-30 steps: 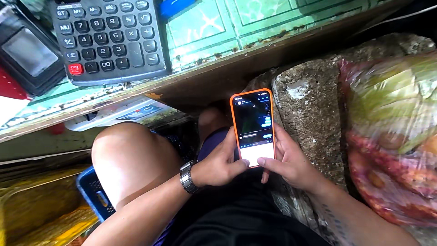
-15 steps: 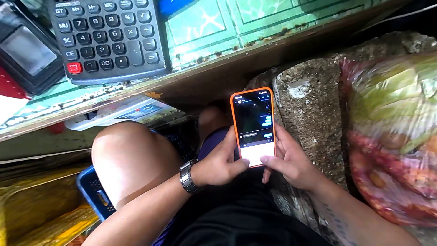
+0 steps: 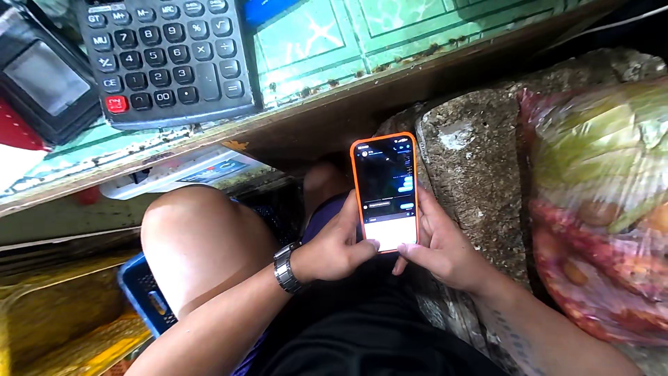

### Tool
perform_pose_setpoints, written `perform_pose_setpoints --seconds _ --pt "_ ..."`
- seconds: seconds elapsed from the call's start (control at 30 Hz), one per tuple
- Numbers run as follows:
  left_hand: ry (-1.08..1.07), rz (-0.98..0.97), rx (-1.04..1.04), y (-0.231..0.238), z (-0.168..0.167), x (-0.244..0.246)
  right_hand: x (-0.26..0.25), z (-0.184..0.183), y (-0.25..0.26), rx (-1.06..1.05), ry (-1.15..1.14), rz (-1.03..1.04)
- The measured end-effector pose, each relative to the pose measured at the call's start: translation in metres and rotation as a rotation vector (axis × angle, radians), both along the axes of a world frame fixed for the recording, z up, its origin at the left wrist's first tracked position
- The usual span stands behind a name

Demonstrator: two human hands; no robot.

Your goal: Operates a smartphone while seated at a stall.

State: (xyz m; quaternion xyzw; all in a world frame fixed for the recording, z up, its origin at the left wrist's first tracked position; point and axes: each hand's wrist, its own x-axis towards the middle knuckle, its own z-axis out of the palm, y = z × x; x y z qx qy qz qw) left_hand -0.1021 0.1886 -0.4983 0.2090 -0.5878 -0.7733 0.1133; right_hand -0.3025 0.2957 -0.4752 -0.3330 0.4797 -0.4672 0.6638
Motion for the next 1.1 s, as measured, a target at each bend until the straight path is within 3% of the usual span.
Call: perform_pose_setpoints --seconds 1.1 --pt "0.008 -0.028 -0.043 0.0010 -0.0001 -0.0029 0.0020 0.0021 -0.0021 0.057 0.049 -0.099"
